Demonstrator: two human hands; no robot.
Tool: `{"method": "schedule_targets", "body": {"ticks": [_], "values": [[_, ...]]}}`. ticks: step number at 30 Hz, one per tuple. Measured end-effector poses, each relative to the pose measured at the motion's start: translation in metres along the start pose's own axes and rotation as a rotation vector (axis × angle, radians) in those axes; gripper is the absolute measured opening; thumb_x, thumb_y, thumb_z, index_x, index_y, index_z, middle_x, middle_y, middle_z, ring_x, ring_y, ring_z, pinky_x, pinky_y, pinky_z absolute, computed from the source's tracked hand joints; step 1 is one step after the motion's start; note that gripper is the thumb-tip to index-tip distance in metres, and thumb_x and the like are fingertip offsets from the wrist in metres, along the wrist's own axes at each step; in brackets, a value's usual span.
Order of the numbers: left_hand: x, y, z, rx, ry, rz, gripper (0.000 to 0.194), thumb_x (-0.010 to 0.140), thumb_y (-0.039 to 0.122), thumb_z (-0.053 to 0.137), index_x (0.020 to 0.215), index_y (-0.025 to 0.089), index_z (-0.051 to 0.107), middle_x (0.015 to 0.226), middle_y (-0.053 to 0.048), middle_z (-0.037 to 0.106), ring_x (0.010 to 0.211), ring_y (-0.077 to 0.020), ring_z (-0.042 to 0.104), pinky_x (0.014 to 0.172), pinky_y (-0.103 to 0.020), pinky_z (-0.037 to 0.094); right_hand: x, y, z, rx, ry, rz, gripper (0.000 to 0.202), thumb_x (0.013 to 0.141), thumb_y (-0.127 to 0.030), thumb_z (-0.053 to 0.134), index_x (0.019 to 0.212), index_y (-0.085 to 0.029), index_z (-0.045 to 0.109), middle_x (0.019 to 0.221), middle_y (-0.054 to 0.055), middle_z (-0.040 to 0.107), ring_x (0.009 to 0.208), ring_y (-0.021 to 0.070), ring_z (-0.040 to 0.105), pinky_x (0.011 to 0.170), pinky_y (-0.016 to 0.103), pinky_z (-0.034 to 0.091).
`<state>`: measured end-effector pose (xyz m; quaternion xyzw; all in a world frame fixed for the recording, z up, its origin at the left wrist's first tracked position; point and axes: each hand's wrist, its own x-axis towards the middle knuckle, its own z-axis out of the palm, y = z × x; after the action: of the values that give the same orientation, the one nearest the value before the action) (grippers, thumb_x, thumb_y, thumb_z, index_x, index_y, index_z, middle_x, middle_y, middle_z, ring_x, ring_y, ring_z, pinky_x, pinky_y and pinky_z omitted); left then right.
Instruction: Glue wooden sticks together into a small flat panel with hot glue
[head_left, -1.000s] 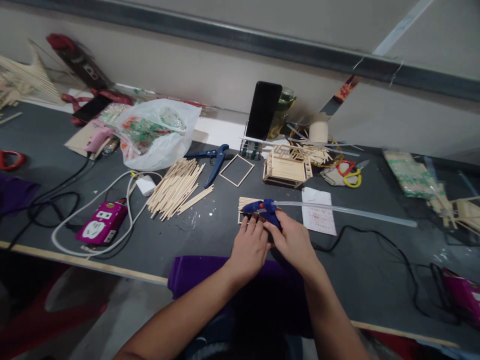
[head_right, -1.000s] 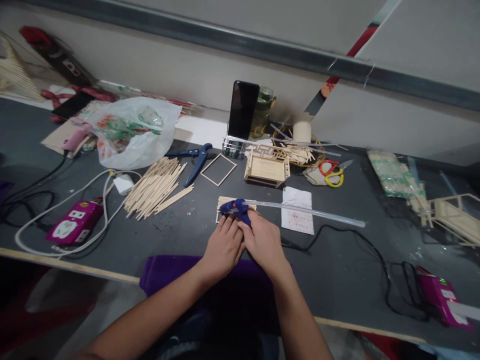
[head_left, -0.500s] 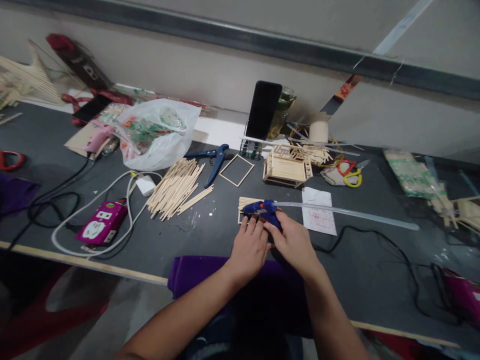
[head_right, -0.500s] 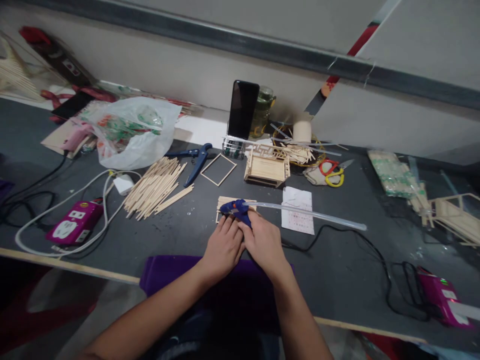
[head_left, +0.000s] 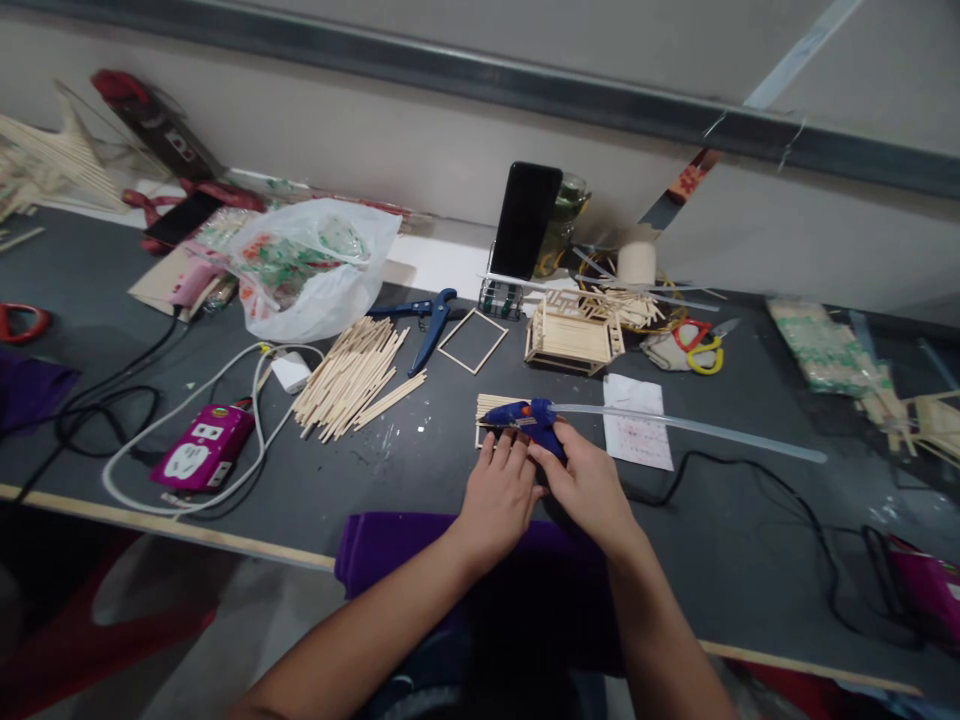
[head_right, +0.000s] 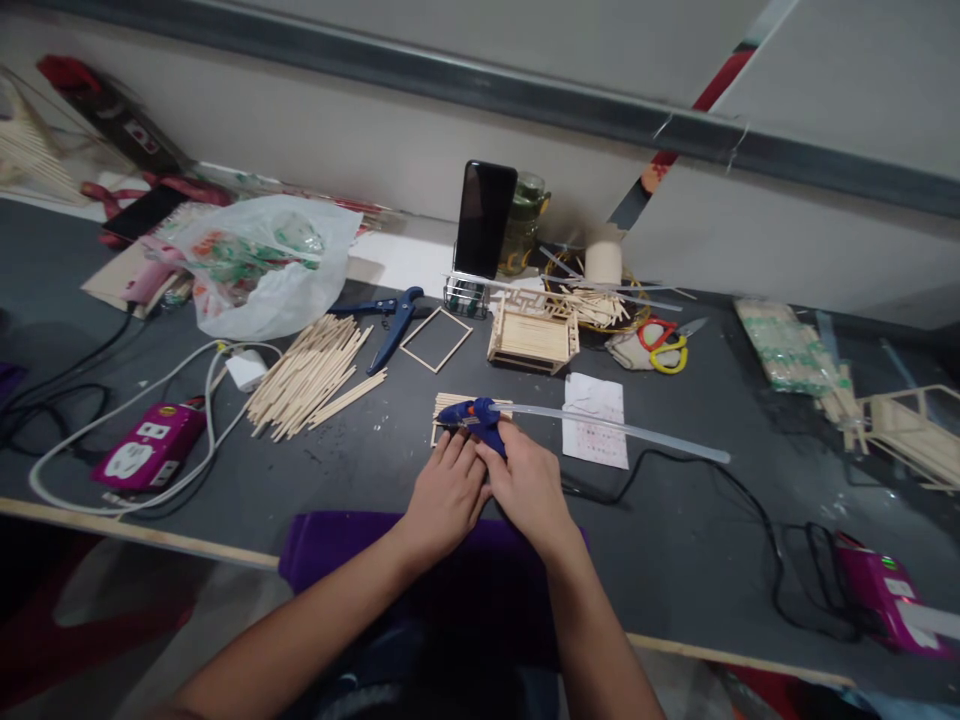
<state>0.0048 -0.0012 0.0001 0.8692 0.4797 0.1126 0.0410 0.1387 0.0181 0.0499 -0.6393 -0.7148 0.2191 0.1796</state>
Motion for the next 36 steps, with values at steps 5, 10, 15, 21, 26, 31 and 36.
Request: {"method": "schedule_targets", "body": {"ticks": [5, 10, 15, 21, 26, 31, 36], "values": [[0.000, 0.000, -0.001, -0.012, -0.017, -0.002, 0.051, 0.092, 0.039, 0.048, 0.132, 0.008, 0.051, 0.138, -0.017, 0.052, 0.134, -0.0316, 0.041, 0.112, -0.048, 0.031, 0.001, 0.001, 0.001, 0.012, 0.002, -0.006, 0.038, 0.090, -0.035, 0.043, 0.118, -0.016, 0.060, 0.081, 0.007, 0.071, 0.061, 0.0184, 0.061, 0.059, 0.027, 0.044], [0.000, 0.000, -0.002, -0.014, -0.017, -0.009, 0.051, 0.093, 0.039, 0.046, 0.133, 0.008, 0.049, 0.139, -0.016, 0.051, 0.135, -0.0318, 0.039, 0.112, -0.049, 0.030, 0.002, 0.002, 0.002, 0.051, 0.006, 0.012, 0.037, 0.090, -0.036, 0.044, 0.116, -0.017, 0.061, 0.085, 0.008, 0.071, 0.061, 0.0183, 0.061, 0.060, 0.027, 0.044], [0.000, 0.000, -0.003, -0.014, -0.041, -0.012, 0.056, 0.093, 0.044, 0.046, 0.137, 0.009, 0.045, 0.145, -0.016, 0.045, 0.138, -0.0314, 0.034, 0.112, -0.049, 0.029, 0.002, 0.010, 0.004, 0.206, 0.009, 0.099, 0.037, 0.088, -0.038, 0.049, 0.115, -0.017, 0.061, 0.088, 0.008, 0.072, 0.072, 0.0203, 0.064, 0.067, 0.030, 0.048], [0.000, -0.001, 0.000, 0.014, -0.060, -0.010, 0.058, 0.094, 0.046, 0.041, 0.138, 0.009, 0.045, 0.151, -0.014, 0.038, 0.141, -0.0311, 0.030, 0.111, -0.049, 0.031, -0.002, 0.024, -0.006, 0.523, 0.104, 0.172, 0.044, 0.082, -0.045, 0.059, 0.115, -0.015, 0.061, 0.093, 0.009, 0.072, 0.068, 0.0177, 0.061, 0.061, 0.029, 0.049], [0.001, -0.002, 0.001, 0.016, -0.072, -0.008, 0.054, 0.095, 0.045, 0.040, 0.135, 0.010, 0.048, 0.151, -0.014, 0.037, 0.141, -0.0309, 0.031, 0.111, -0.049, 0.032, -0.012, 0.038, -0.018, 0.772, 0.243, 0.292, 0.037, 0.077, -0.044, 0.066, 0.099, -0.015, 0.063, 0.085, 0.006, 0.071, 0.047, 0.0080, 0.045, 0.045, 0.023, 0.041], [0.001, -0.002, 0.000, 0.012, -0.062, -0.023, 0.053, 0.095, 0.045, 0.040, 0.135, 0.011, 0.049, 0.151, -0.014, 0.037, 0.141, -0.0306, 0.031, 0.112, -0.050, 0.030, -0.024, 0.060, -0.028, 0.840, 0.407, 0.380, 0.035, 0.073, -0.047, 0.071, 0.088, -0.017, 0.062, 0.066, -0.001, 0.061, 0.048, 0.0088, 0.047, 0.041, 0.021, 0.039], [0.002, -0.002, -0.001, 0.017, -0.055, -0.025, 0.053, 0.095, 0.044, 0.039, 0.135, 0.012, 0.049, 0.151, -0.013, 0.037, 0.141, -0.0296, 0.031, 0.113, -0.050, 0.030, -0.033, 0.087, -0.033, 0.619, 0.526, 0.483, 0.043, 0.072, -0.056, 0.066, 0.084, -0.016, 0.062, 0.059, 0.000, 0.058, 0.048, 0.0123, 0.050, 0.043, 0.024, 0.042]]}}
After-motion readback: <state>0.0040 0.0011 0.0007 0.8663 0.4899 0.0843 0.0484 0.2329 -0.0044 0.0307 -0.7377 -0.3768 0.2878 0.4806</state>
